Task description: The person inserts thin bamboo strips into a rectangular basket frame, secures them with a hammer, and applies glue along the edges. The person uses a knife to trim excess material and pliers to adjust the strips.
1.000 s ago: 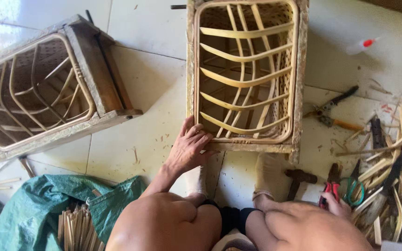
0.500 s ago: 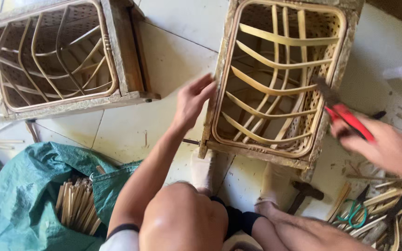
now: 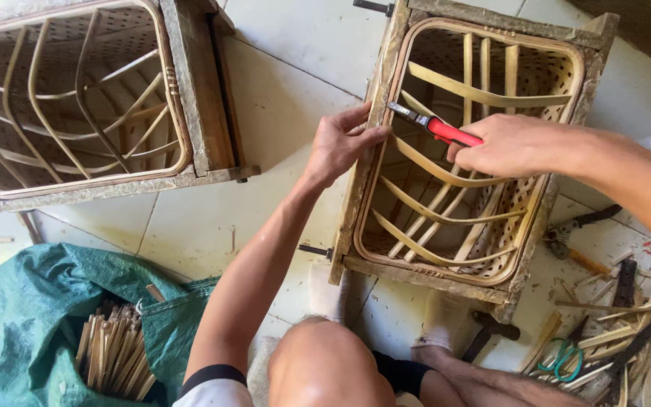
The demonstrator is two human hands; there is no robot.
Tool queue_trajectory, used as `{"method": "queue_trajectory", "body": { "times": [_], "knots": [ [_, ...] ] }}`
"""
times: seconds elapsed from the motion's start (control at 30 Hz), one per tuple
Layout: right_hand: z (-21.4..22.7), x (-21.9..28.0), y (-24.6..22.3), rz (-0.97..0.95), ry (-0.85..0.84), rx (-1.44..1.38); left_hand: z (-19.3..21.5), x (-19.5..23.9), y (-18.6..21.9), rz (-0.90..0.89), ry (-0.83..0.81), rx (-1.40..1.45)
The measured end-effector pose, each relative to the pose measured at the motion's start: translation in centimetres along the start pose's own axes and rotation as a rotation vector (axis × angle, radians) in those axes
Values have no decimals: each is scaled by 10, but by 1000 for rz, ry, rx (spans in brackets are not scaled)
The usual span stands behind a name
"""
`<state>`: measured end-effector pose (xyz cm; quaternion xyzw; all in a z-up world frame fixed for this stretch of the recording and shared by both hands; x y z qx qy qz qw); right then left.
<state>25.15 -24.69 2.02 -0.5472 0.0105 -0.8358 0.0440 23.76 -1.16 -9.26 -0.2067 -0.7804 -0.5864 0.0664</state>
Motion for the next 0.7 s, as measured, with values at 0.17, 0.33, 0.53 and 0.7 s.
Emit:
{"method": "queue_trajectory", "body": {
  "times": [0.17, 0.33, 0.53, 0.7],
  "knots": [
    [6, 3, -3, -130, 36, 187, -2, -2, -4, -54, 46, -116],
    [6, 2, -5, -90, 31, 249, -3, 1, 1, -78, 52, -179],
    [4, -7, 2, -134, 12, 295, 2, -5, -6, 52, 94, -255],
    [-1, 12, -9, -89, 7, 163, 5, 29, -3, 85, -17, -91]
  ]
}}
Point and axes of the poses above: each hand's wrist, its own x-axis away from the middle knuckle, its own z-axis out of the back of the hand, y = z × x, the point moved 5 cm from there along -x, towards the middle knuckle, and after that the axes turned 7 degrees about x, right-handed, at the moved point
